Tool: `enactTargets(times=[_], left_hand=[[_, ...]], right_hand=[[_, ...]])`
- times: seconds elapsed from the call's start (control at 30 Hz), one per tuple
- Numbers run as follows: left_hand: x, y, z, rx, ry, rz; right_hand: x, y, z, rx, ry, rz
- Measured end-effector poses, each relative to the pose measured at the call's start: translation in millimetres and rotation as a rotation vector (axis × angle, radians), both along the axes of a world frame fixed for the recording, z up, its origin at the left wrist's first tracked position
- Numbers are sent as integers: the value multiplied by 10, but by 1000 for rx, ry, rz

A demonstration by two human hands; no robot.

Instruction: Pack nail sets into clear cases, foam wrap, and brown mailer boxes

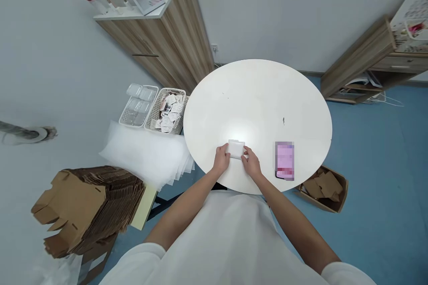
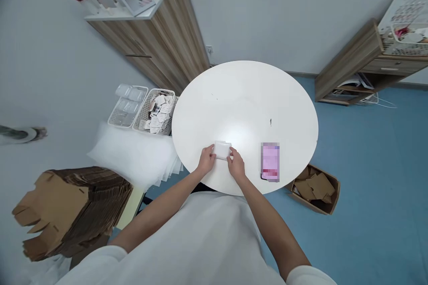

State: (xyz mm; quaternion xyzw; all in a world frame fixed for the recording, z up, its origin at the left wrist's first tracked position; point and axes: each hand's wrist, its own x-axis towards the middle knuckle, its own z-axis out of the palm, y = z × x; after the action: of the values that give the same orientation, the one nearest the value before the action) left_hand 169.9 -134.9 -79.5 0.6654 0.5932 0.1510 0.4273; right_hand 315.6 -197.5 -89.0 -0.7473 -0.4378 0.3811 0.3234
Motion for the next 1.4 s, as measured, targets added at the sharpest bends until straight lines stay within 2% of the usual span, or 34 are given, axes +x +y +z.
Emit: enactTargets(times=[0.23, 0.47, 0.73, 0.93, 1.17, 1.4], left_hand=[[-99, -14, -30, -33, -3, -43], [-435, 251, -82, -55, -58, -72], [-1035, 891, -71, -54, -70, -43], [-1363, 1313, -62, -21, -100, 11], [-1570, 1645, -41, 109, -146, 33], [-1620, 1837, -44, 133, -129, 28]], right_hand=[[-52, 31, -57, -26, 82, -1], [-398, 242, -55, -22, 144, -62], [-1035, 929, 17, -58, 113, -24], [-1385, 1470, 22, -25, 99, -6], [-1586, 1953, -14, -37, 115, -29], [-1666, 2233, -29, -39, 129, -24]])
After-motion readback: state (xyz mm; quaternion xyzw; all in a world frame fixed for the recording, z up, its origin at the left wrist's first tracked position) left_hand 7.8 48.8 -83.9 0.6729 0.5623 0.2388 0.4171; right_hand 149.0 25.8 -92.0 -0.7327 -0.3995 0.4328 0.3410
